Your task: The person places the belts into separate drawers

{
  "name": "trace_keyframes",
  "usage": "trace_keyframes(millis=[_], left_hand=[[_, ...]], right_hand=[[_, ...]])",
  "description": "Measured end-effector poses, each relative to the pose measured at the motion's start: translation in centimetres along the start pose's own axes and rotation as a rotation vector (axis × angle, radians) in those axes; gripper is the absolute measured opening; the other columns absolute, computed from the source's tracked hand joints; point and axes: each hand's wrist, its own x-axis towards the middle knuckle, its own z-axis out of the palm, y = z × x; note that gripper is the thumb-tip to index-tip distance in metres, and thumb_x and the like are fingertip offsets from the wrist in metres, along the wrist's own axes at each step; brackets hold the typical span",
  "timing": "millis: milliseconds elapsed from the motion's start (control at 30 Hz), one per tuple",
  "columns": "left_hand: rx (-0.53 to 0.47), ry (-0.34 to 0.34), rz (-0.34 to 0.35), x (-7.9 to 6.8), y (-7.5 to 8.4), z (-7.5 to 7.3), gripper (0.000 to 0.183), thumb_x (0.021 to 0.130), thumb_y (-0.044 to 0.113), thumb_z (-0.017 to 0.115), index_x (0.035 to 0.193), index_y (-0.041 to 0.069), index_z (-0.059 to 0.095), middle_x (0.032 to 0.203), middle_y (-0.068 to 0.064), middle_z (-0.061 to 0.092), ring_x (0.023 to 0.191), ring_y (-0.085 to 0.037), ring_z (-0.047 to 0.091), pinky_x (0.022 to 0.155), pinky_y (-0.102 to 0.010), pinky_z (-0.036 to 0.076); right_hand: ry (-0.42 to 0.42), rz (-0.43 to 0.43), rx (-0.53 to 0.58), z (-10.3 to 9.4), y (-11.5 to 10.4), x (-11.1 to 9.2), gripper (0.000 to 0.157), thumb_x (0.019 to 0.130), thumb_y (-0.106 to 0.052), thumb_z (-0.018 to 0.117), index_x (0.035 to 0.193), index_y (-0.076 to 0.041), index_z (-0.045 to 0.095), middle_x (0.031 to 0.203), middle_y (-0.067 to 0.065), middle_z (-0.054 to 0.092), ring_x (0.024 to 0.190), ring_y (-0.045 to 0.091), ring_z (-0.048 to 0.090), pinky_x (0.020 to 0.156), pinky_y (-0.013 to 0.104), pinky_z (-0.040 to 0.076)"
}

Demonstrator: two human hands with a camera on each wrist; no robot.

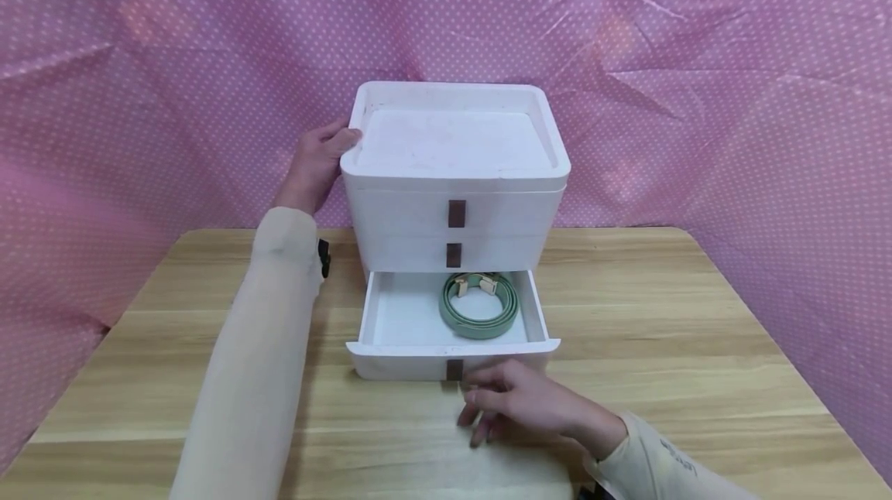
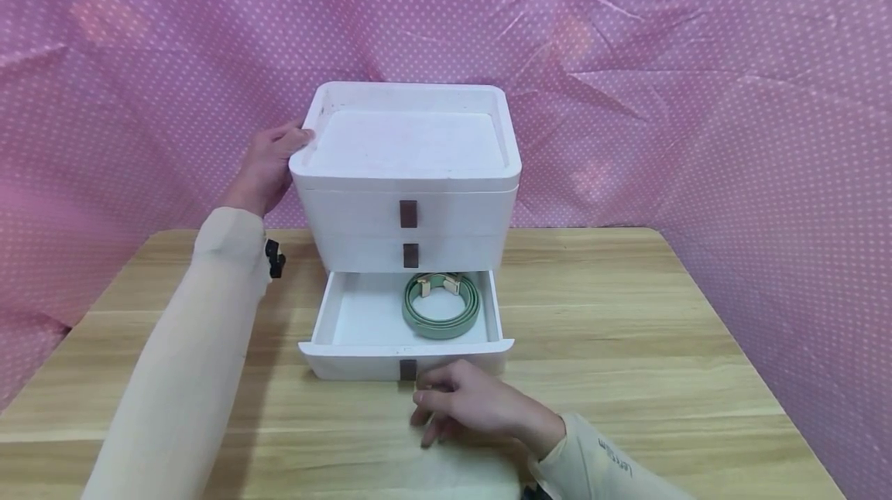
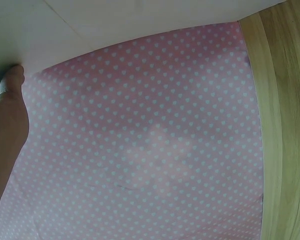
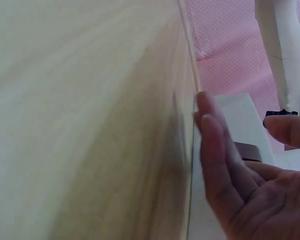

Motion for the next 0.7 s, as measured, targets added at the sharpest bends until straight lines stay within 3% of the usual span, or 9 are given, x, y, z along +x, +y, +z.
trace_keyframes(millis=[233, 433, 700], left_hand=[[0.002, 0.002, 0.010, 0.1, -0.1, 0.0, 0.056, 0.098, 0.031, 0.060, 0.149, 0.016, 0.043, 0.150, -0.004, 0.044, 0.131, -0.022, 0.047, 0.107, -0.032, 0.040], [0.011, -0.001, 0.014, 0.1, -0.2, -0.1, 0.056, 0.098, 0.033, 0.060, 0.149, 0.018, 0.043, 0.151, -0.003, 0.043, 0.132, -0.022, 0.046, 0.108, -0.032, 0.040], [0.012, 0.004, 0.031, 0.0, -0.2, -0.1, 0.055, 0.098, 0.031, 0.058, 0.148, 0.014, 0.044, 0.149, -0.007, 0.046, 0.131, -0.023, 0.048, 0.107, -0.033, 0.041]], right_hand=[[0.036, -0.028, 0.042, 0.3, 0.6, 0.1, 0.031, 0.102, -0.014, 0.051, 0.121, 0.010, 0.057, 0.099, 0.018, 0.070, 0.081, 0.034, 0.070, 0.068, 0.035, 0.058], [0.099, -0.076, 0.078, 0.9, 1.0, 0.0, 0.030, 0.101, -0.008, 0.049, 0.121, 0.015, 0.051, 0.102, 0.022, 0.069, 0.086, 0.036, 0.068, 0.069, 0.038, 0.059], [0.014, -0.053, 0.200, 1.2, 1.3, 0.0, 0.027, 0.102, -0.010, 0.048, 0.117, 0.013, 0.048, 0.106, 0.025, 0.067, 0.094, 0.037, 0.067, 0.076, 0.042, 0.059]])
